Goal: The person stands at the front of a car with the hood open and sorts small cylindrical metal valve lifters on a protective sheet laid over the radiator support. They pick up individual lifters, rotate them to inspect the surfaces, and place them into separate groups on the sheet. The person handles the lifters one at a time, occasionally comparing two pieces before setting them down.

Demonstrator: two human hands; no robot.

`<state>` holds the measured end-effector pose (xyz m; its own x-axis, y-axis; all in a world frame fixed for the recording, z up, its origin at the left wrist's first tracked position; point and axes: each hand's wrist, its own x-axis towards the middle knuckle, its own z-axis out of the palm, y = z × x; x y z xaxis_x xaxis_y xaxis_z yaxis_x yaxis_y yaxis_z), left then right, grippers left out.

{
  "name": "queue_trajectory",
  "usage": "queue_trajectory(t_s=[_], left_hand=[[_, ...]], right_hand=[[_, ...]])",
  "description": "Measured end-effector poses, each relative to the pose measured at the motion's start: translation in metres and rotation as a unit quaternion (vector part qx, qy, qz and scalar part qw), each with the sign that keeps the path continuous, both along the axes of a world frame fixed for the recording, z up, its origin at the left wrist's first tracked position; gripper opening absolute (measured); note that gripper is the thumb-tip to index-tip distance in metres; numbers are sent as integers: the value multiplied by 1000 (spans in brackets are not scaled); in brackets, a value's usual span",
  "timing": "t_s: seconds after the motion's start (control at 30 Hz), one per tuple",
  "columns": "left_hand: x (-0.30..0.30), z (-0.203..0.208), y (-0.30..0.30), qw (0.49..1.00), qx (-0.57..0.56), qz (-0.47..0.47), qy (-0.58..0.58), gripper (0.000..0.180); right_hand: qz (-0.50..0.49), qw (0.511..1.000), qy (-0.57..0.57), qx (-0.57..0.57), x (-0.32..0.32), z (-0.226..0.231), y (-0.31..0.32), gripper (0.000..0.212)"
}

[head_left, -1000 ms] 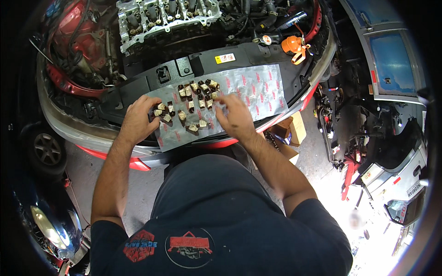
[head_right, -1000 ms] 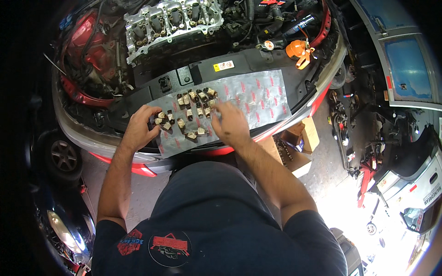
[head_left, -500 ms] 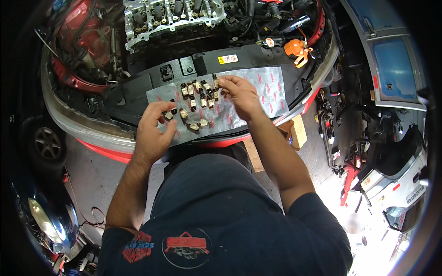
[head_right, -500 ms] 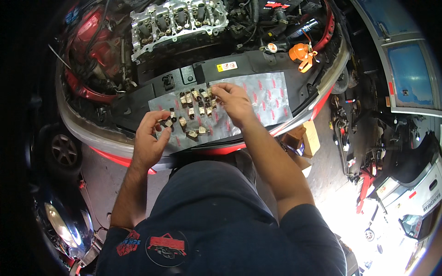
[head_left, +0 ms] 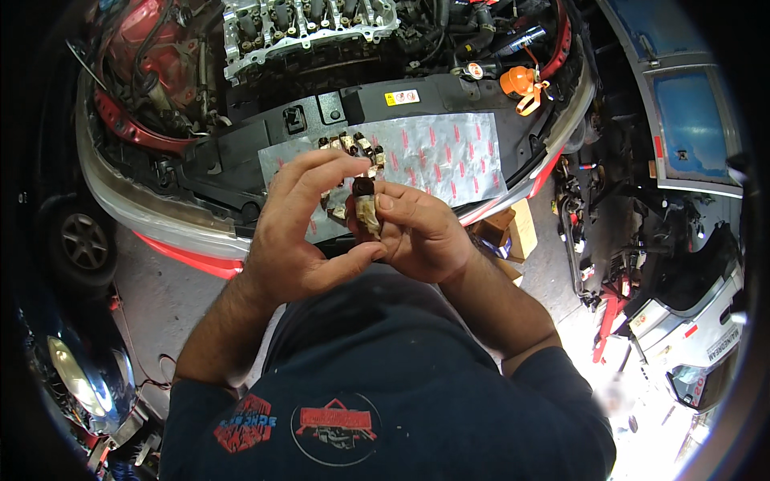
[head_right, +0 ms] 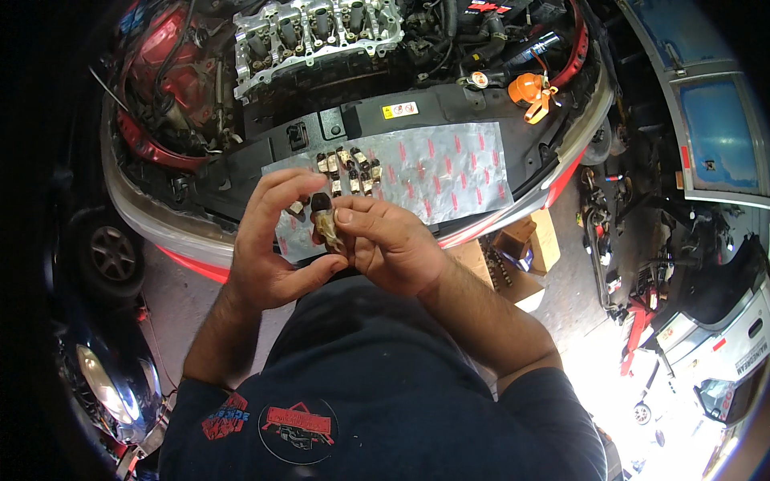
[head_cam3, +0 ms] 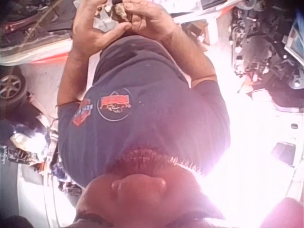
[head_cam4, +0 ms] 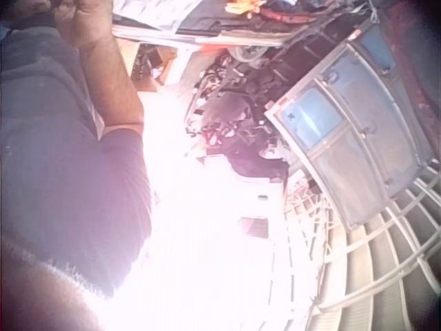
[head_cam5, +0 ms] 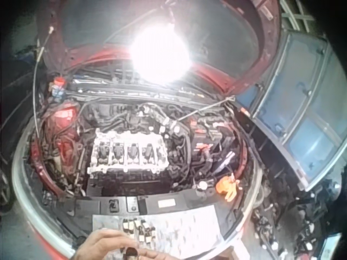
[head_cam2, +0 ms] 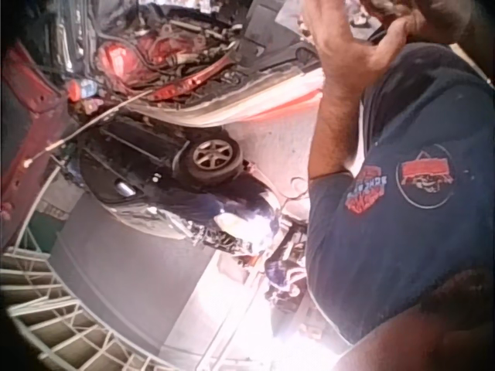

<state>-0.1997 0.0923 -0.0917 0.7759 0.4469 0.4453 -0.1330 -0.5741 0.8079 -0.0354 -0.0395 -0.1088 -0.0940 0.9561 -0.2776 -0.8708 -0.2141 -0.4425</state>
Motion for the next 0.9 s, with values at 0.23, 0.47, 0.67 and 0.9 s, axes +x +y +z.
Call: queue_trajectory(t_s=[0.23,0.47,0.67,0.9], left_hand=[[-7,-4,-17,989,-99,101,41,45],[-10,-7,-19,978,-191,76,35,19],[-15,-3,-19,959,-270,74,38,13],[-19,0,-16,910,-412,32,25,15]], right_hand=[[-79,991,-105,-20,-10,5,-3,30],[-91,980,-174,-39,-12,7,-4,30],[-106,978,-173,-51,-14,5,-5,30],[-102,983,-151,-27,-15,1,-5,31]])
